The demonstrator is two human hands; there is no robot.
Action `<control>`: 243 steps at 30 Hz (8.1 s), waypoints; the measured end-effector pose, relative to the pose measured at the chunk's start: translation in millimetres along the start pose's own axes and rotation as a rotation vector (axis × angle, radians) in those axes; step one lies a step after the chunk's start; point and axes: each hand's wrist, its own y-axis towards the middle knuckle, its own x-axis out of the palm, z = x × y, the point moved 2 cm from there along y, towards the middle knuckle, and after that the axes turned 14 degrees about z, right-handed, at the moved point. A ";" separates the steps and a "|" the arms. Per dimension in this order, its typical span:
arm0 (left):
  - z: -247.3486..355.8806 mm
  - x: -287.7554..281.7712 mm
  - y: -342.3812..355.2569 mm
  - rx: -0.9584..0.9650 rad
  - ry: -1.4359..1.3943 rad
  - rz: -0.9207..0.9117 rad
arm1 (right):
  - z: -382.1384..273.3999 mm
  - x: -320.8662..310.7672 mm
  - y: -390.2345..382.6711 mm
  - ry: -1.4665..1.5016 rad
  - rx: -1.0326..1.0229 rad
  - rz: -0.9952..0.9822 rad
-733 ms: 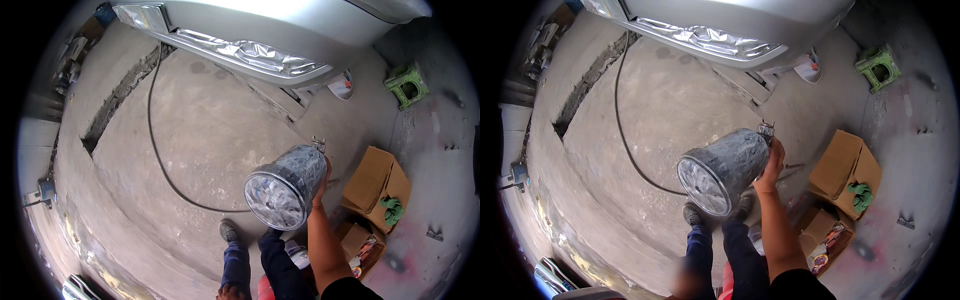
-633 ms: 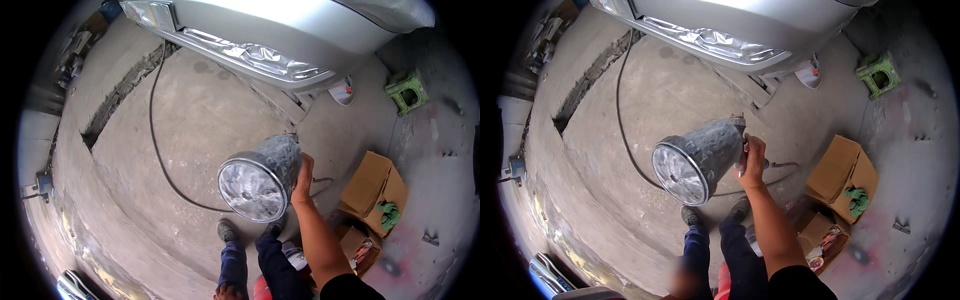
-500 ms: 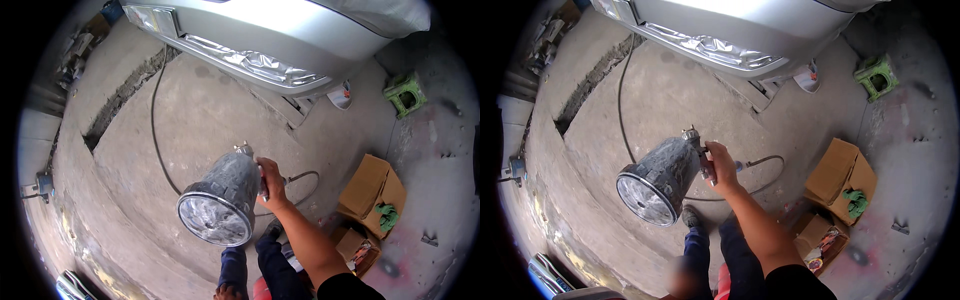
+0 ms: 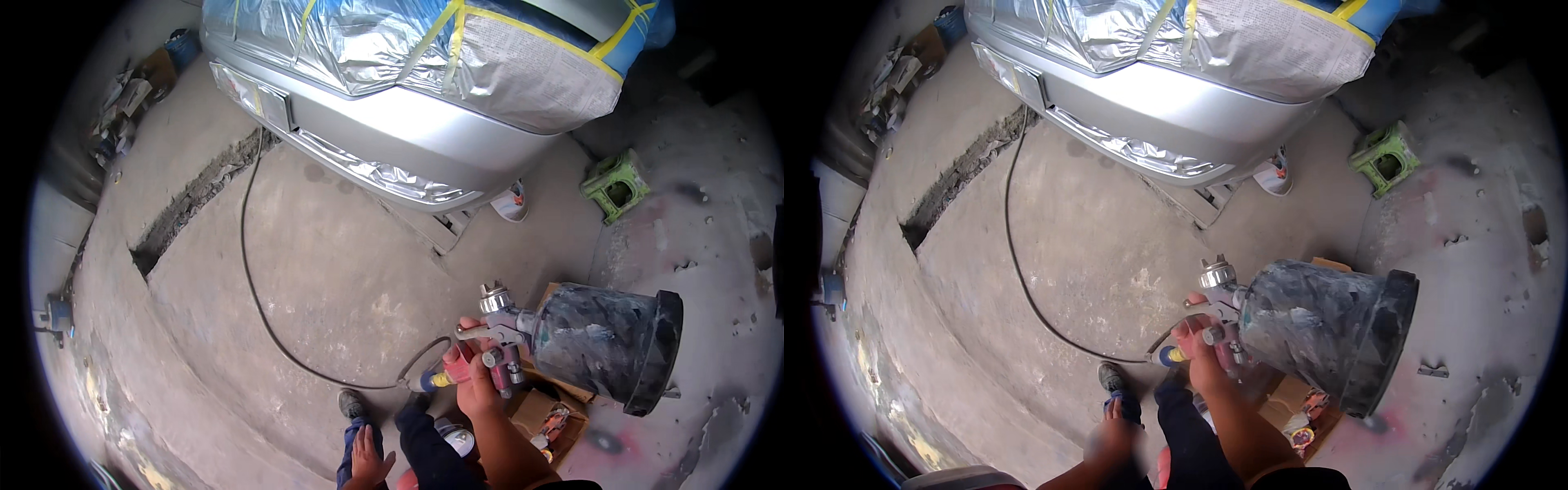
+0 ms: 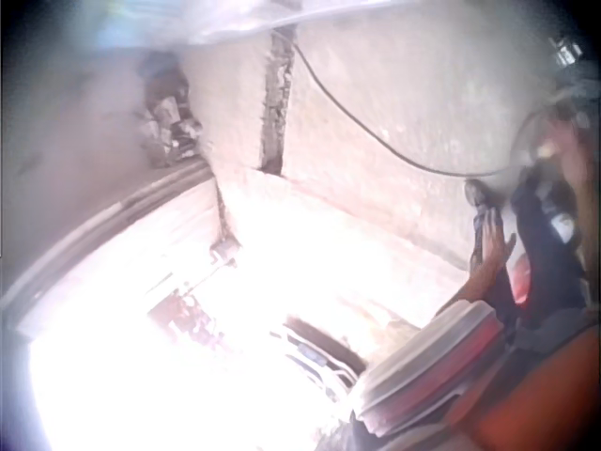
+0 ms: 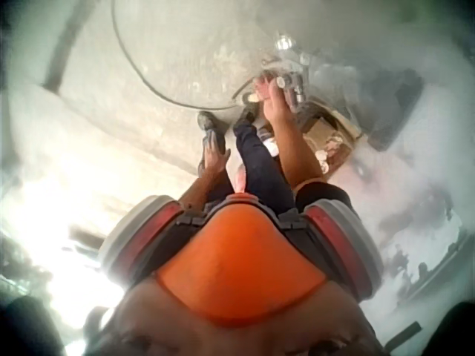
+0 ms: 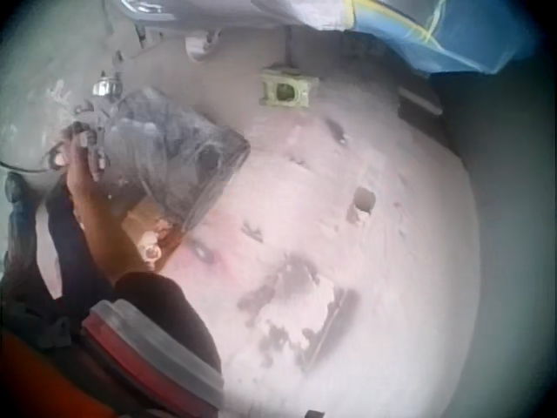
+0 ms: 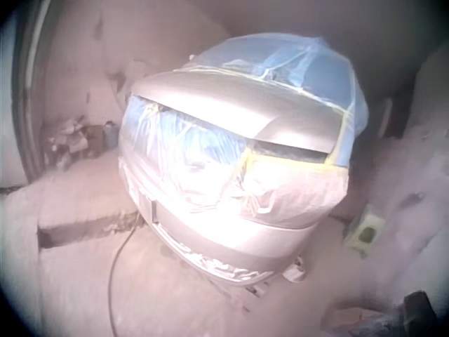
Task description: The person uses a spray gun to apply a coat of silver paint to the front section of a car. The vehicle's hood, windshield, and side windows are masked with plastic and tape to protect them from overspray. The person moves around the front of the car, systematically covering the bumper and fenders with the paint.
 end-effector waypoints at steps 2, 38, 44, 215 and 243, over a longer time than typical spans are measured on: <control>55.3 -14.3 58.2 -0.002 -0.242 0.062 | -22.7 -9.8 -5.9 0.159 -0.018 -0.008; 83.7 84.3 166.8 0.150 0.871 -0.763 | 72.5 -410.5 191.6 -0.324 0.198 -0.130; 100.2 103.5 97.9 0.144 0.735 -0.916 | 89.3 -398.3 240.9 -0.123 0.451 -0.106; -380.7 -226.1 466.5 0.400 1.118 -0.390 | 471.9 40.5 72.1 0.442 0.118 1.101; -362.0 -316.4 446.4 0.314 0.978 -0.173 | 541.4 157.8 89.1 0.392 0.284 0.425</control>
